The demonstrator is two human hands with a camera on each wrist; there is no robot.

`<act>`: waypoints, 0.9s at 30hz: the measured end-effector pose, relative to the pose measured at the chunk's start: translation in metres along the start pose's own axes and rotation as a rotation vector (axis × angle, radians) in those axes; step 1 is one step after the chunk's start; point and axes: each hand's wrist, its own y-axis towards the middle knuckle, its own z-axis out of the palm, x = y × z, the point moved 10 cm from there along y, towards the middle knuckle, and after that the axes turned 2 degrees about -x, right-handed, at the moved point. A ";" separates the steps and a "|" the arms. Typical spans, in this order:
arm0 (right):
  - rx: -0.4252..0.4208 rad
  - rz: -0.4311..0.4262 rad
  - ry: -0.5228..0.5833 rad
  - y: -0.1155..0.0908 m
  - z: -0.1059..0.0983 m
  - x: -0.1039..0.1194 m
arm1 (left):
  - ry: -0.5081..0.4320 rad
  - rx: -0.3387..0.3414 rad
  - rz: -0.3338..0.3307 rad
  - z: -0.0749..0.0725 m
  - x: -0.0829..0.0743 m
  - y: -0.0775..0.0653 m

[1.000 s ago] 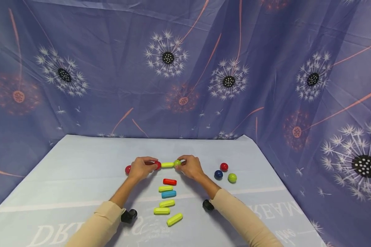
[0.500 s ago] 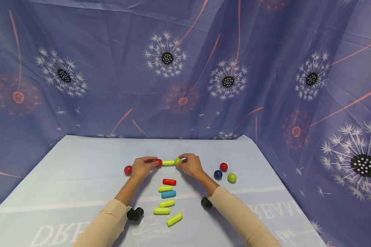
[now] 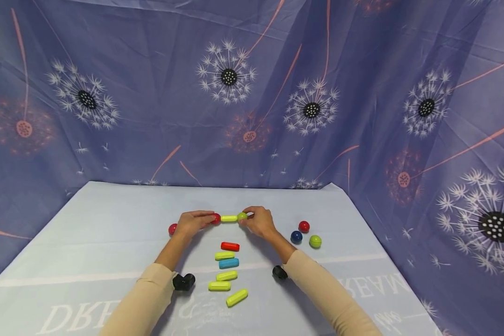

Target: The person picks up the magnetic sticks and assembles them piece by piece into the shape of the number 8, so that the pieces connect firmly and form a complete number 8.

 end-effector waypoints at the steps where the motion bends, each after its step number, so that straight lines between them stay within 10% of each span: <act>1: 0.003 0.007 0.003 0.000 0.000 0.000 | -0.012 0.007 -0.003 0.000 0.001 0.001; 27: 0.000 -0.019 0.013 -0.010 -0.011 0.016 | 0.020 -0.037 -0.016 -0.004 0.000 -0.004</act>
